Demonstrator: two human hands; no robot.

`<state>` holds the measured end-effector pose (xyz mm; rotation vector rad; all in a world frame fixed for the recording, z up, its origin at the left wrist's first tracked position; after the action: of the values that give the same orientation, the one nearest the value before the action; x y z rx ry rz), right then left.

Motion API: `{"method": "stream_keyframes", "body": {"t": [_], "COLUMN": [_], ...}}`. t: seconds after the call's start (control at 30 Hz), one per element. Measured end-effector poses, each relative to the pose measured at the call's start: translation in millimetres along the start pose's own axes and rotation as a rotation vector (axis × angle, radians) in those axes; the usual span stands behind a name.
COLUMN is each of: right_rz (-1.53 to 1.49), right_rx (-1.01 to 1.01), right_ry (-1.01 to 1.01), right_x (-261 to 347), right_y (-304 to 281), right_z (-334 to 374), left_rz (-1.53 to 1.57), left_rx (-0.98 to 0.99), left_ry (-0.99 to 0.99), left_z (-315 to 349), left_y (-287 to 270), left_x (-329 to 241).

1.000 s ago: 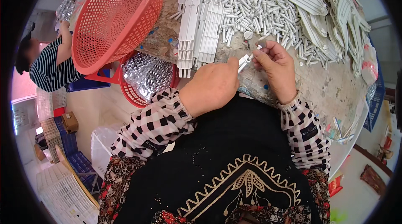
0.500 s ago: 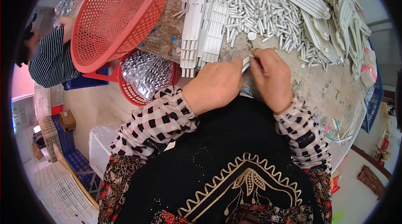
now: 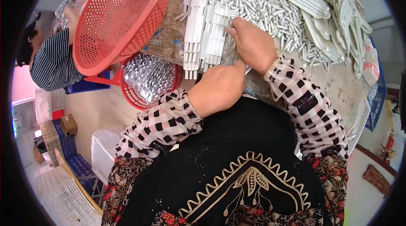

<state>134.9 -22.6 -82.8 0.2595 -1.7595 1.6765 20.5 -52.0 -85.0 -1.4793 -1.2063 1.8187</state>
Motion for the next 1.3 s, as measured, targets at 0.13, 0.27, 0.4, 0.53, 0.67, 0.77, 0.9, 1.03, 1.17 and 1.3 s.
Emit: {"method": "stream_keyframes", "body": {"t": [0.13,0.27,0.4,0.53,0.67,0.77,0.9,1.03,1.17,1.3], "right_rz": [-0.298,-0.862,-1.110,-1.108,-0.766,-0.186,0.164,0.125,0.703,-0.089], "right_rx": [0.008,0.001,0.416,0.313,-0.114,-0.620,-1.066,-1.442,-0.783,-1.290], "right_ry": [0.087,0.213,0.374,0.459,0.502,0.634,0.661,0.736,0.862,0.519], "right_x": [-18.0,-45.6,-54.1,-31.8,-29.1,-64.2,-92.2,-182.2,-172.9,-66.4], "right_y": [-9.1,-43.5,-24.5,-41.2,-80.6,-125.4,-208.0,-227.3,-210.6,-297.5], "right_z": [2.4,59.1,146.0,211.3,273.1,335.4,401.9,489.5,405.0,439.1], "left_rz": [-0.018,0.201,1.529,1.876,1.856,1.615,1.566,1.541,1.530,1.518], "left_rx": [0.056,-0.103,-0.353,-0.239,0.060,0.275,0.498,0.494,0.506,0.490], "left_ry": [-0.003,-0.116,-0.020,0.021,-0.013,-0.053,-0.040,-0.046,-0.064,-0.095], "left_z": [-3.0,3.4,-24.2,-33.2,-31.0,-18.2,-5.0,-5.9,-6.1,0.3], "left_y": [-2.3,-4.4,-3.6,-9.6,9.2,17.2,33.5,33.7,35.9,41.1], "left_x": [-2.5,6.0,-21.4,-79.4,-119.7,-144.6,-137.1,-145.7,-136.8,-121.5]}}
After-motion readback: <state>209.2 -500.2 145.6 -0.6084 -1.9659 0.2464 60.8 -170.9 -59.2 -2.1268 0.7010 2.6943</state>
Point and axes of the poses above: each hand's wrist, its own z-axis away from the middle knuckle, its own y-axis out of the palm, x = y × z, the point moved 5 cm from there along -z, towards the middle knuckle, and after that the axes turned 12 degrees about y, right-handed, at the moved point
